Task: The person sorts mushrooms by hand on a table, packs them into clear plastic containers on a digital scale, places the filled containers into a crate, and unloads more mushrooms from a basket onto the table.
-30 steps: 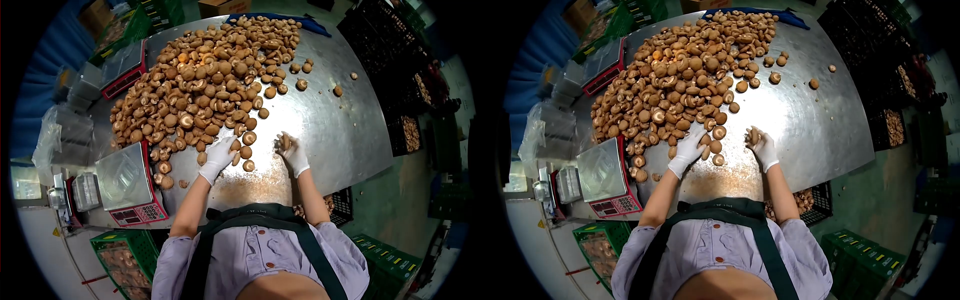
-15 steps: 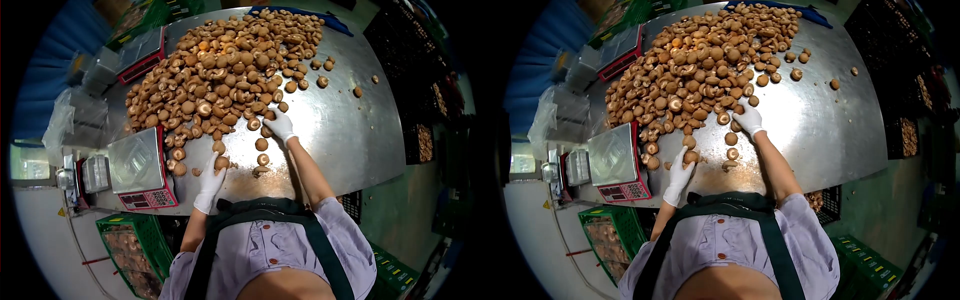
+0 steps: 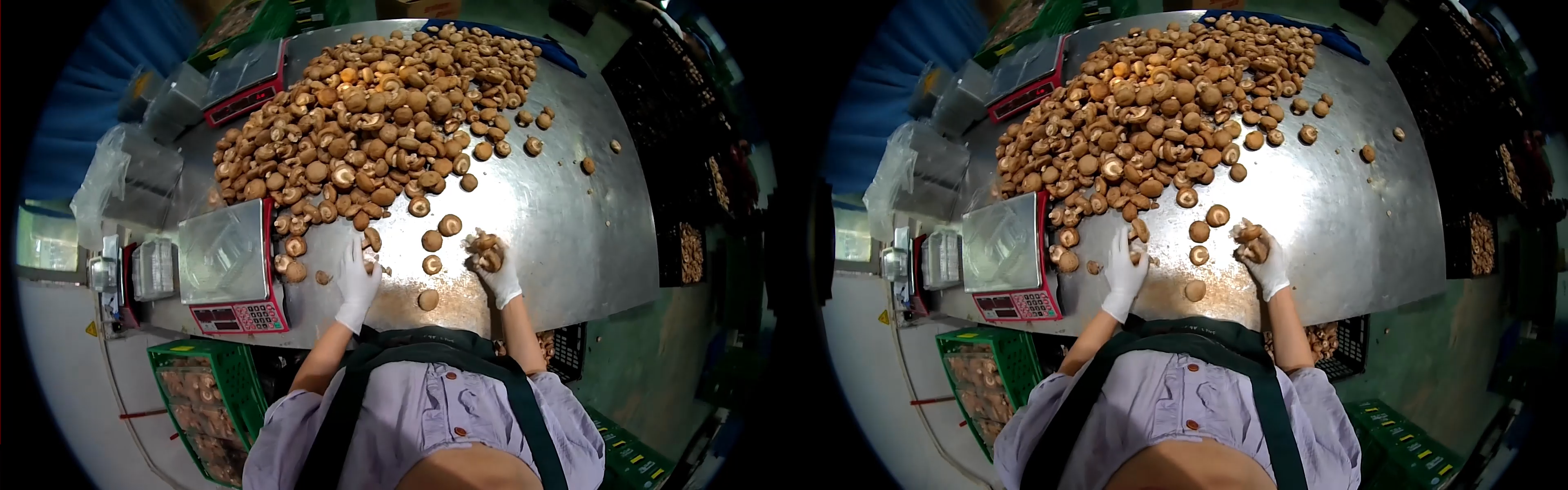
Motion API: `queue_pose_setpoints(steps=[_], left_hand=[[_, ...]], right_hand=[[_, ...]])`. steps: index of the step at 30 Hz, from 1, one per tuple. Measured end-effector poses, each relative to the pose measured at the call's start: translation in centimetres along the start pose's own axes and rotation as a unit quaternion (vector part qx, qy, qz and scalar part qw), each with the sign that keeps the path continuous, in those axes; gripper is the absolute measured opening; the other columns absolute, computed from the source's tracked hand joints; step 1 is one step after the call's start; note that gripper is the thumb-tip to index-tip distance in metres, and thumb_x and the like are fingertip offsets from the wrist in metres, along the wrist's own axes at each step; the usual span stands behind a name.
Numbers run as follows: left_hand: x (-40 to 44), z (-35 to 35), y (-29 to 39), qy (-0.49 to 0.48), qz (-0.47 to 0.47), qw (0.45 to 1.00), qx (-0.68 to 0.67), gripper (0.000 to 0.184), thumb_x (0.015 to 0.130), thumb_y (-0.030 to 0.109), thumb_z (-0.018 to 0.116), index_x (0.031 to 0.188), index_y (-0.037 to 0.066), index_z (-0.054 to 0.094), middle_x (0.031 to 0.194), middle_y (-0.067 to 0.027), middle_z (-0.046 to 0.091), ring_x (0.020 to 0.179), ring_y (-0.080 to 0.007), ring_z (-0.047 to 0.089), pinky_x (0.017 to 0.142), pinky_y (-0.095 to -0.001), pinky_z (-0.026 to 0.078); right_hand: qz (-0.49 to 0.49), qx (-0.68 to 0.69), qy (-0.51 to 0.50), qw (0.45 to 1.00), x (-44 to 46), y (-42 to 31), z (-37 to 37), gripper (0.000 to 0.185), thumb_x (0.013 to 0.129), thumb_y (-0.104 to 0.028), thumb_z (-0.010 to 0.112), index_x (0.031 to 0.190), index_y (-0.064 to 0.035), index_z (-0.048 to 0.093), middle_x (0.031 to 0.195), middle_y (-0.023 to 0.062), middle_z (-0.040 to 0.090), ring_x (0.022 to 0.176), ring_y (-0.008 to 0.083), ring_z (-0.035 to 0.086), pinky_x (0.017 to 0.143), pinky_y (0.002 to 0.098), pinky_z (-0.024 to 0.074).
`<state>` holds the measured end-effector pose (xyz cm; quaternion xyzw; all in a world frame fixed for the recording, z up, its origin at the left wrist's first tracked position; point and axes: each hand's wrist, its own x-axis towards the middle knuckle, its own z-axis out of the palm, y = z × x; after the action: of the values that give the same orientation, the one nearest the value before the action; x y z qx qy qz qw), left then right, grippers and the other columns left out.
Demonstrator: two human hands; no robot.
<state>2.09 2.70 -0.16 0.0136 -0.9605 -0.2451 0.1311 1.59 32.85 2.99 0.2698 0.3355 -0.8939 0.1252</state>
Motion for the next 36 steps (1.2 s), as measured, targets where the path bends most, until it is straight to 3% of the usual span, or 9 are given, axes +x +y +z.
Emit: queue_pose_setpoints(steps=[6, 10, 14, 21, 26, 27, 28, 32, 36], left_hand=[[-3.6, -1.0, -0.3, -0.021, 0.100, 0.991, -0.092, 0.051, 0.075, 0.013, 0.071, 0.123, 0.011, 0.056, 0.120, -0.0167, 0.055, 0.110, -0.0359, 0.054, 0.089, -0.0403, 0.048], [-1.4, -1.8, 1.7, -0.066, -0.063, 0.944, -0.317, 0.049, 0.075, 0.002, 0.065, 0.123, 0.001, 0.055, 0.117, -0.0154, 0.056, 0.109, -0.0259, 0.056, 0.092, -0.0345, 0.046], [0.9, -2.7, 4.1, -0.280, -0.189, 0.745, -0.575, 0.051, 0.078, 0.008, 0.051, 0.128, -0.001, 0.050, 0.125, -0.0137, 0.054, 0.107, -0.0236, 0.056, 0.094, -0.0318, 0.045], [0.3, 1.5, 6.7, -0.547, -0.343, 0.269, -0.715, 0.057, 0.088, 0.036, 0.037, 0.135, 0.004, 0.043, 0.125, -0.0270, 0.051, 0.098, -0.0346, 0.060, 0.076, -0.0444, 0.053], [-0.5, 1.2, 9.7, -0.499, -0.354, 0.386, -0.690, 0.068, 0.092, 0.061, 0.030, 0.146, 0.019, 0.032, 0.144, -0.0122, 0.040, 0.125, -0.0390, 0.044, 0.092, -0.0546, 0.043], [-0.6, 2.8, 8.6, -0.477, -0.408, 0.244, -0.739, 0.072, 0.090, 0.065, 0.030, 0.145, 0.019, 0.032, 0.144, -0.0117, 0.040, 0.125, -0.0395, 0.045, 0.092, -0.0559, 0.042], [-0.5, 2.1, 9.3, -0.521, -0.320, 0.399, -0.684, 0.075, 0.088, 0.068, 0.031, 0.145, 0.020, 0.033, 0.145, -0.0111, 0.038, 0.126, -0.0389, 0.044, 0.094, -0.0575, 0.040], [-0.5, 1.9, 10.7, -0.401, -0.358, 0.402, -0.741, 0.058, 0.091, 0.060, 0.044, 0.133, 0.021, 0.046, 0.135, -0.0050, 0.049, 0.119, -0.0272, 0.052, 0.095, -0.0479, 0.048], [-1.4, 3.1, 7.8, -0.359, -0.239, 0.478, -0.765, 0.056, 0.090, 0.053, 0.052, 0.134, 0.019, 0.049, 0.139, -0.0108, 0.045, 0.123, -0.0312, 0.048, 0.101, -0.0477, 0.042]], right_hand=[[-0.179, -0.297, -0.114, 0.931, -1.1, 4.2, -2.4, 0.039, 0.083, 0.013, 0.058, 0.119, 0.0027, 0.050, 0.107, 0.0154, 0.061, 0.089, 0.0206, 0.061, 0.078, 0.0331, 0.0547], [-0.011, 0.042, -0.243, 0.969, -1.7, 1.9, 0.8, 0.064, 0.091, -0.022, 0.052, 0.147, -0.0050, 0.027, 0.126, 0.0128, 0.055, 0.089, 0.0170, 0.058, 0.075, 0.0267, 0.0475], [-0.073, -0.010, -0.275, 0.959, -0.7, 1.3, 0.5, 0.068, 0.091, -0.032, 0.056, 0.145, -0.0026, 0.027, 0.136, 0.0186, 0.047, 0.117, 0.0291, 0.053, 0.091, 0.0338, 0.0483], [-0.071, 0.127, -0.148, 0.978, -3.4, -0.2, 2.8, 0.057, 0.099, -0.046, 0.037, 0.139, -0.0052, 0.040, 0.129, 0.0140, 0.054, 0.099, 0.0231, 0.057, 0.086, 0.0356, 0.0492], [-0.077, 0.069, -0.063, 0.993, -5.2, 0.0, 3.7, 0.044, 0.097, -0.029, 0.048, 0.133, -0.0046, 0.045, 0.125, 0.0089, 0.054, 0.107, 0.0192, 0.056, 0.089, 0.0328, 0.0496], [-0.081, 0.021, -0.065, 0.994, -5.6, -0.1, 4.0, 0.042, 0.095, -0.022, 0.055, 0.133, -0.0049, 0.046, 0.122, 0.0062, 0.055, 0.108, 0.0159, 0.056, 0.089, 0.0309, 0.0499], [-0.172, -0.127, -0.073, 0.974, -4.8, 1.1, 4.0, 0.042, 0.094, -0.024, 0.056, 0.131, -0.0064, 0.049, 0.119, 0.0058, 0.057, 0.108, 0.0169, 0.056, 0.092, 0.0304, 0.0481], [-0.428, -0.707, -0.071, 0.558, -6.2, 3.5, 5.8, 0.056, 0.083, -0.032, 0.059, 0.133, -0.0079, 0.046, 0.116, 0.0161, 0.056, 0.100, 0.0354, 0.054, 0.089, 0.0445, 0.0439], [-0.440, -0.727, -0.088, 0.520, -5.8, 5.3, 6.5, 0.059, 0.087, -0.035, 0.057, 0.139, -0.0109, 0.041, 0.124, 0.0159, 0.051, 0.112, 0.0343, 0.050, 0.091, 0.0417, 0.0439]])
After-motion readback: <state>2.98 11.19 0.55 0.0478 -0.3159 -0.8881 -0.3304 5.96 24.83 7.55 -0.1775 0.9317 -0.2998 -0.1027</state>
